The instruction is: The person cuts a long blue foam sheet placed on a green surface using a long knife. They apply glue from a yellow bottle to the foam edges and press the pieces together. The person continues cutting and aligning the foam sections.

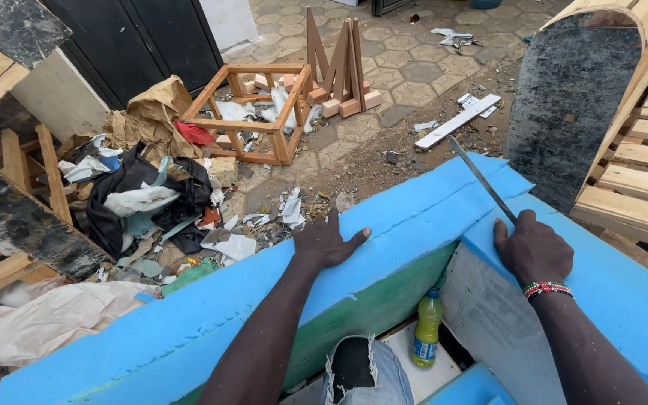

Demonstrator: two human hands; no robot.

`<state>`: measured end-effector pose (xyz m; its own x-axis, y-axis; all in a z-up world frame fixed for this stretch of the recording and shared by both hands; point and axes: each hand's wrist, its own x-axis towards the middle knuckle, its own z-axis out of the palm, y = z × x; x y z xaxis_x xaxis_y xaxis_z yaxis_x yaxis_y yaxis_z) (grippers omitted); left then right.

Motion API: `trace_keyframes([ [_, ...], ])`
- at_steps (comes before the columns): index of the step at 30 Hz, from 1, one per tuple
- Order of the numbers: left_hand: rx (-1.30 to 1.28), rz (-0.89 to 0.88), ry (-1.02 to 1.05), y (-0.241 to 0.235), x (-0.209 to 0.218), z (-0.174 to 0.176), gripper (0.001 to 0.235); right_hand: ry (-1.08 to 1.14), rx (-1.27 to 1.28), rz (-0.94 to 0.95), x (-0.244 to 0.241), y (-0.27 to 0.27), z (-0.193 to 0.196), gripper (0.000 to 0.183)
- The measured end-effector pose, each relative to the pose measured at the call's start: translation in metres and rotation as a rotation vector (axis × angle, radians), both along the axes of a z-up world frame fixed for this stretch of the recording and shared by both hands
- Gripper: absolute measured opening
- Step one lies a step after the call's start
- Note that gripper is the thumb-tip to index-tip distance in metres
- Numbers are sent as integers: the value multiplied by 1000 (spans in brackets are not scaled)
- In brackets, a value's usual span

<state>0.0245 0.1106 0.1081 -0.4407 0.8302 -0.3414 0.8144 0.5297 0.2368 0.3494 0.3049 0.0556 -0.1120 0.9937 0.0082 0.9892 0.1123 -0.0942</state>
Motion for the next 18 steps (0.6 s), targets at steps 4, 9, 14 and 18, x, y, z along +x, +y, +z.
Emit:
trace_keyframes([
  [4,30,51,48,9,-1,-10,134,-15,7,-1,-1,3,2,63],
  [9,31,-39,10,11,-13,-13,113,-19,37,5,3,4,-9,63],
  [14,-139,-170,-320,10,-63,-17,123,-9,14,1,-1,3,-4,64],
  [18,8,-167,-142,11,-48,-27,137,-15,14,2,0,8,-5,65],
])
